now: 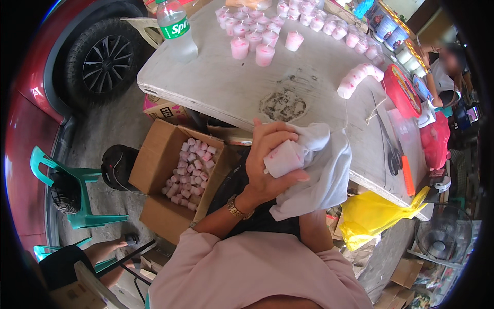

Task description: The person repeatedly picks up small pink cylindrical candles, wipes them with a white cloth, uses scissors to trim the wick, and ties a string around the base. The finished candles are placed on the table. The process is repeated for multiple candles.

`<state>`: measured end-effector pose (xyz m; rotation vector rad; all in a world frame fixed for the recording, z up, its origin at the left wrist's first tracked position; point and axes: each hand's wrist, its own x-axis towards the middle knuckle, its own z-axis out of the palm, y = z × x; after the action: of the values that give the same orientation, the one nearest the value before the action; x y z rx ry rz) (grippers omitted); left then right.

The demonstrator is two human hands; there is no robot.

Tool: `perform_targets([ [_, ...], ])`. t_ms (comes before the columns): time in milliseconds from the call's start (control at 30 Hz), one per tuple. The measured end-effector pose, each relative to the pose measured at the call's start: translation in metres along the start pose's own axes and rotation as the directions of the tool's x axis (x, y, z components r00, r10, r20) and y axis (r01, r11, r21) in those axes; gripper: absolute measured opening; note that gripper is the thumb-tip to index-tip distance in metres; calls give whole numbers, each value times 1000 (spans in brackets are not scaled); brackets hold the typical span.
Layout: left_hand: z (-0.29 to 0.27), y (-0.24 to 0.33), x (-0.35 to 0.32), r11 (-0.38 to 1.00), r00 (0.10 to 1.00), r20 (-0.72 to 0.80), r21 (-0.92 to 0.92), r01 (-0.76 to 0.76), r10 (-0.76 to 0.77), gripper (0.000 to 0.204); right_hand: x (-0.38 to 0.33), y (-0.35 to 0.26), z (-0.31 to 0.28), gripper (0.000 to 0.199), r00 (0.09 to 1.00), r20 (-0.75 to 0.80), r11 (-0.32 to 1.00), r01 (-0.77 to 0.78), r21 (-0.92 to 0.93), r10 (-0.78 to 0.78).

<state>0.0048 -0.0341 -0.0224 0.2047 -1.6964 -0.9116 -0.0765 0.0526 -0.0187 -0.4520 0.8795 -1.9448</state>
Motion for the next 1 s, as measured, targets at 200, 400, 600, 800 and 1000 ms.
perform_targets([
  [200, 9, 17, 19, 742, 944, -70, -639, 205, -321, 52, 0, 3, -4, 56, 999, 2, 999, 49, -11, -49],
  [400, 17, 26, 21, 762, 944, -42, -602, 237, -326, 42, 0, 3, -7, 54, 993, -17, 993, 115, -38, -116],
  [600, 16, 17, 18, 793, 923, -90, -547, 267, -373, 20, 3, 5, -11, 53, 986, -30, 985, 165, -48, -166],
  [800, 19, 21, 22, 647, 857, -149, -722, 246, -492, 19, 5, 6, -10, 51, 988, -15, 987, 150, -59, -151],
  [1000, 15, 18, 20, 771, 947, -46, -594, 229, -318, 22, 6, 7, -12, 50, 987, -18, 985, 158, -64, -160],
])
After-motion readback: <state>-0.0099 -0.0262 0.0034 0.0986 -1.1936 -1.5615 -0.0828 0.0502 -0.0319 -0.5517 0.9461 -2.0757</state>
